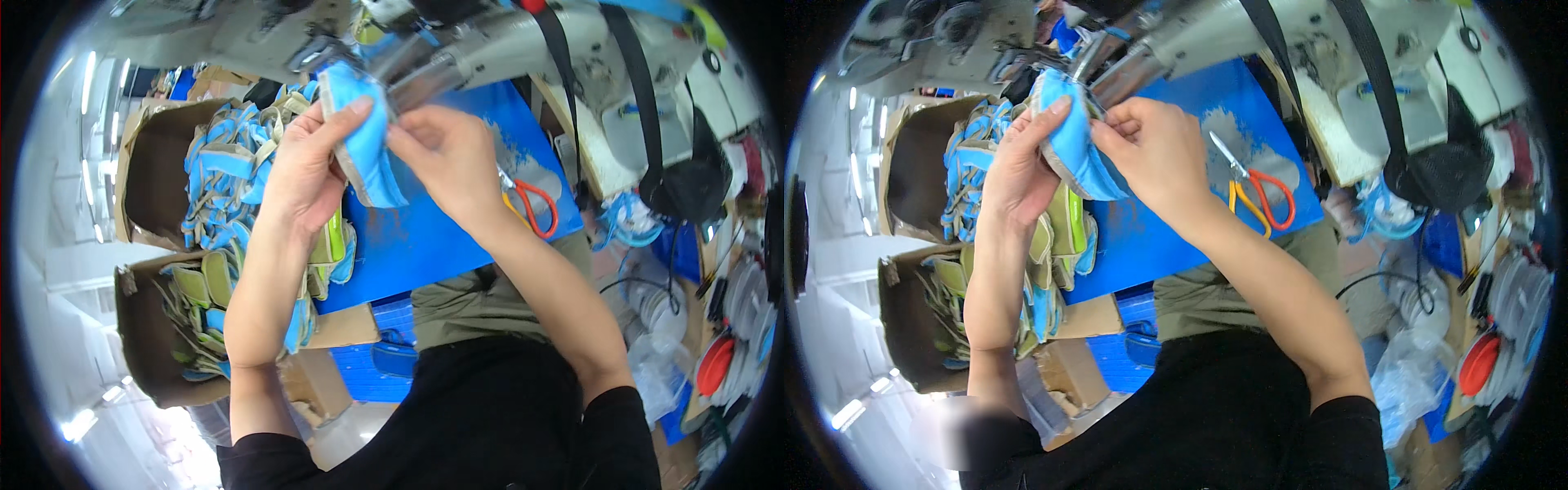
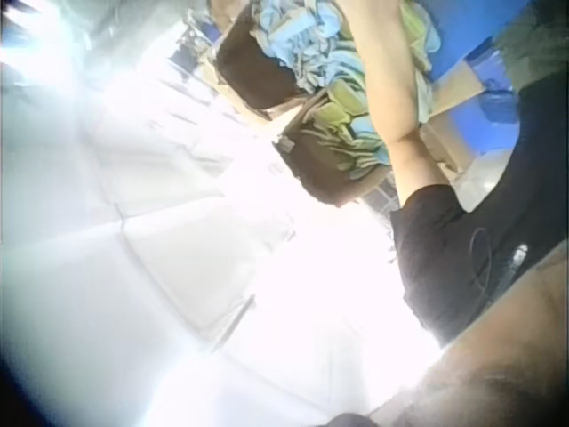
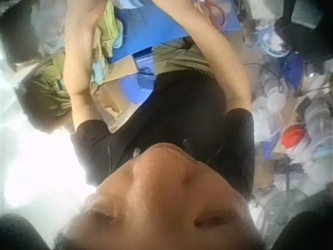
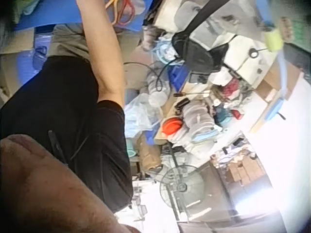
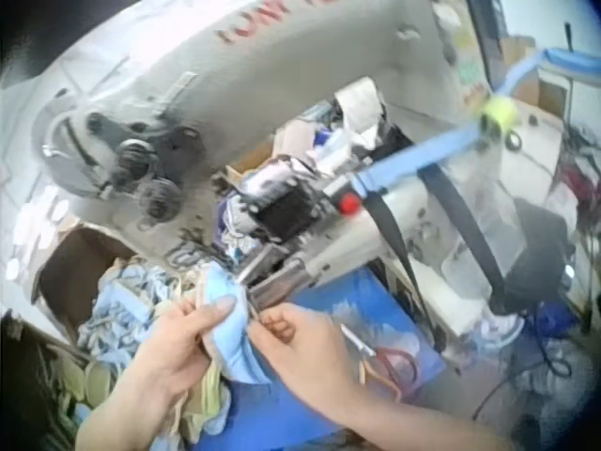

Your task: The person aligns the edges of a blue and beige fabric mask and feeds it into a sewing machine to stitch the perimeter. They guide the fabric through the machine, then remove the finished mask and place it on a pile of similar items. The person repeats this process with multiple masks throughout the clip.

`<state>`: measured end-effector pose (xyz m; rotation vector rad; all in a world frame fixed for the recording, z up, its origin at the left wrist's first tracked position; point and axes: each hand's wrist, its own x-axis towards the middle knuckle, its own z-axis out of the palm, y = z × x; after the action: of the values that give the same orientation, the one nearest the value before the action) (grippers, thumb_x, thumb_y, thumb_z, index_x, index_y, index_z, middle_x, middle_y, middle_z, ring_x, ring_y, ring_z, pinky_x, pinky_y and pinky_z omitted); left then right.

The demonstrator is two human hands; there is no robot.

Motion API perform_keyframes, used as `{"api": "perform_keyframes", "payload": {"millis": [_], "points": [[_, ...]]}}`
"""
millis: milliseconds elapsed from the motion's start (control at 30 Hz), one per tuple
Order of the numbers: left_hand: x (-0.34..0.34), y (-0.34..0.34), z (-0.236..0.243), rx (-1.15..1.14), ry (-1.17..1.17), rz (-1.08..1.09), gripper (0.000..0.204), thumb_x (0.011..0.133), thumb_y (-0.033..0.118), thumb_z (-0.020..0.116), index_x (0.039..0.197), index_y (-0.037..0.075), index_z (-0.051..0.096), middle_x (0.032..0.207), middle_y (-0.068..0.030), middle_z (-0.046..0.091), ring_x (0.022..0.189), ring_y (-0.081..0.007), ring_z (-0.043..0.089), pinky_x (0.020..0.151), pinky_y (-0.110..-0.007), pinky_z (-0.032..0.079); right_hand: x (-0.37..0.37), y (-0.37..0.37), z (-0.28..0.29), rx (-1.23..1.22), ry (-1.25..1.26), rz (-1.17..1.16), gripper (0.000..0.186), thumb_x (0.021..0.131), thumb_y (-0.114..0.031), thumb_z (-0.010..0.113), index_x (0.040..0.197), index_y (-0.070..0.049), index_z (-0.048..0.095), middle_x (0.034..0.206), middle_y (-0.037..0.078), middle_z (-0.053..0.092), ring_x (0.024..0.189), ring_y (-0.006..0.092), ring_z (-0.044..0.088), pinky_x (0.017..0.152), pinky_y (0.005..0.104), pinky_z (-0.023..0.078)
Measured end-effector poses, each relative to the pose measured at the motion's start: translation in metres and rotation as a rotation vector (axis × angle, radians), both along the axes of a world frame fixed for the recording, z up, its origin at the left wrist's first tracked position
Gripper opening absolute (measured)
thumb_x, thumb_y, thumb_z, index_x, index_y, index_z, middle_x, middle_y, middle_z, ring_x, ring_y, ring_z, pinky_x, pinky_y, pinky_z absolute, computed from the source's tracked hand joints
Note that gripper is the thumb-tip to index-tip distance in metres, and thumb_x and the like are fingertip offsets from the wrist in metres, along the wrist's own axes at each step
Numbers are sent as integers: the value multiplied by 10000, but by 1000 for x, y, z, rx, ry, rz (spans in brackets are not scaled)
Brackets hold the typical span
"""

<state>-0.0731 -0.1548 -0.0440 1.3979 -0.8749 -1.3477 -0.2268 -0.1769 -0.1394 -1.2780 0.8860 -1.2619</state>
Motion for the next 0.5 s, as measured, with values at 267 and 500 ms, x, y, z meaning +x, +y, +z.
{"api": "perform_keyframes", "payload": {"millis": [267,500], "points": [[13,-7,-3,6,14,-77,187,983,133,737,1151,60,700,1066,-49,760,932,-128,732,860,-292,593,5,0,-16,-212,-82,-92,123,854,-99,761,959,-36,758,882,122,762,770,243,753,643,355,578],[17,-8,-13,-190,-212,-51,262,907,87,815,1136,11,716,1039,-78,762,911,-137,721,865,-280,584,3,-10,-27,-370,-109,-5,124,893,-52,718,1015,-28,722,952,117,708,774,273,713,663,354,574]]}}
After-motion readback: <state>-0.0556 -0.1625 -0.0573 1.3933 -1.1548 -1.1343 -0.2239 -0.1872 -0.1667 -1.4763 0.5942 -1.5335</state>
